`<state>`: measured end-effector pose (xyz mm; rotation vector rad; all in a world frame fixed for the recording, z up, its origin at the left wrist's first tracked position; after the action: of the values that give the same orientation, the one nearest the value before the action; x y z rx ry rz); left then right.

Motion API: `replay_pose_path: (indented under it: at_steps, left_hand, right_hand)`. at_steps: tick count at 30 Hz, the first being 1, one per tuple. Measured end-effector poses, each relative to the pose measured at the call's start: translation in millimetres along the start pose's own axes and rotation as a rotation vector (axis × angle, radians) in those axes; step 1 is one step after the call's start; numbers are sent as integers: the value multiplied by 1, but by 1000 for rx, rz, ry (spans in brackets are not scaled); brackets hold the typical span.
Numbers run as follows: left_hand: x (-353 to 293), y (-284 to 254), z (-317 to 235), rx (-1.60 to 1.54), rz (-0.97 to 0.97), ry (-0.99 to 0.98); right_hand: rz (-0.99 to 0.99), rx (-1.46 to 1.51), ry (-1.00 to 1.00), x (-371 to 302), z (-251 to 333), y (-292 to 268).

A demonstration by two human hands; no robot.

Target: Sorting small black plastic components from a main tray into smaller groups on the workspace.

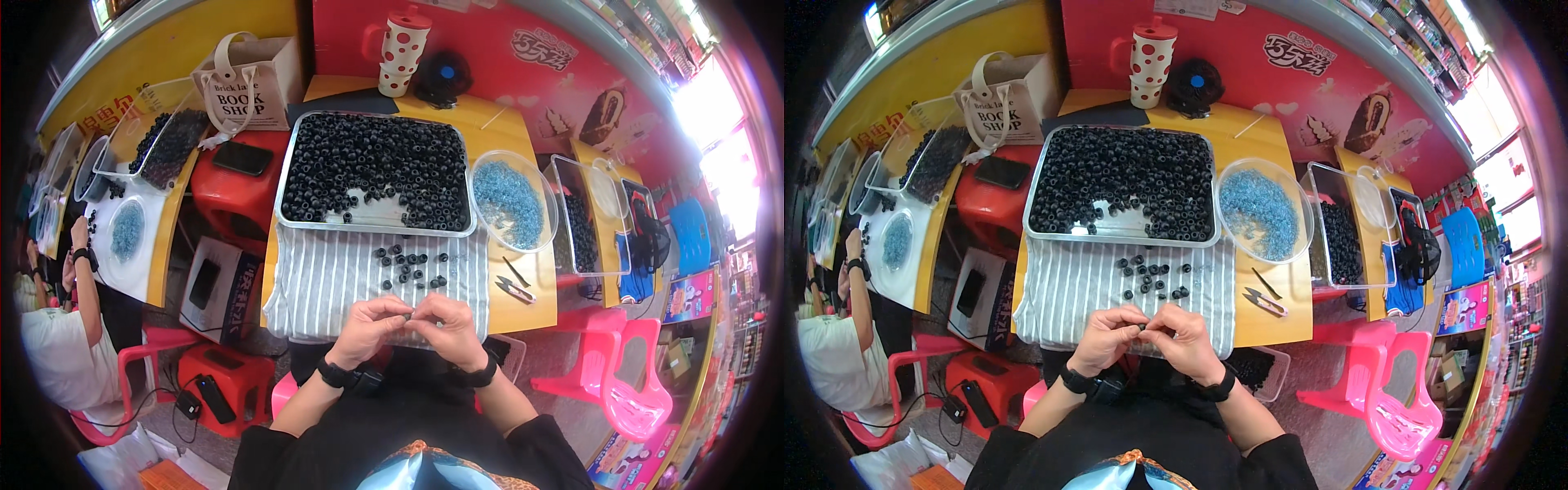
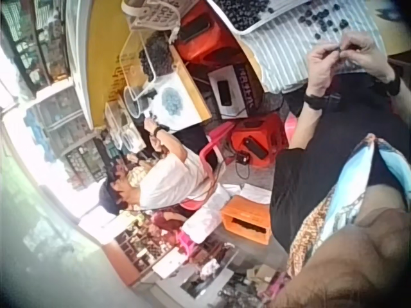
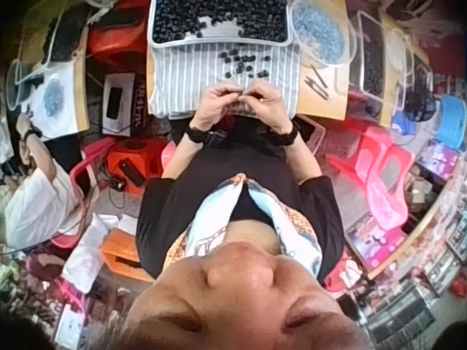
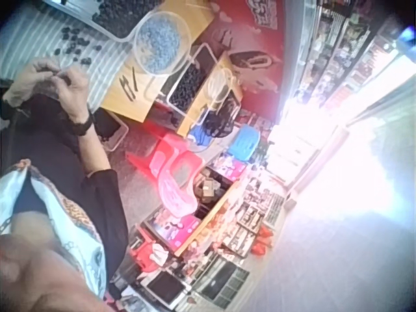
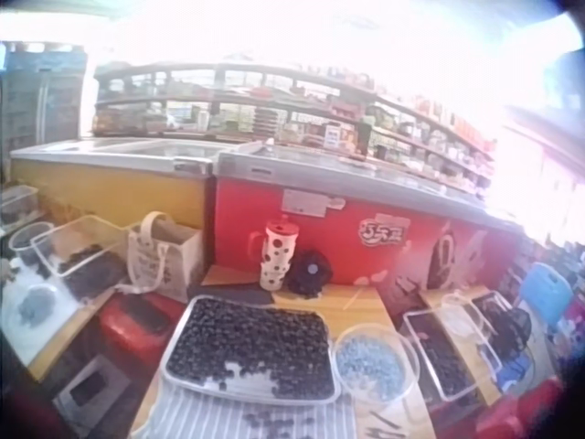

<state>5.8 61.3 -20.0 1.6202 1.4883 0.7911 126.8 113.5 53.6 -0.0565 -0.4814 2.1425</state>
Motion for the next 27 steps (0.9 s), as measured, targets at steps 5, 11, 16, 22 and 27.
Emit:
replay_pose_path:
  at_steps: [5, 11, 16, 22, 27]
  left_hand:
    - [-1, -1, 1, 19, 118, -92]
    - [0, -7, 2, -219, 22, -28]
    - [2, -7, 0, -185, -7, -10]
    - [1, -6, -1, -178, -8, 2]
    - [1, -5, -1, -177, -7, 6]
  right_hand:
    - [164, 102, 254, -5, -10, 1]
    - [-84, -375, -42, 22, -4, -20]
    - [108, -878, -83, 35, -12, 3]
    - [161, -932, -131, 35, -7, 8]
    - [171, -916, -194, 31, -6, 2]
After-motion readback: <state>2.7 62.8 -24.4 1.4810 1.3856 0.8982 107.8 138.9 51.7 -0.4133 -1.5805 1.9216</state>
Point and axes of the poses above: each hand's wrist, its own x-axis towards the middle knuckle, its own y-axis out of the palm, z = x × y, the point moved 6 cm from there along x, towards the middle knuckle, and after that the axes turned 7 degrees about -x, right-handed, at the moved point
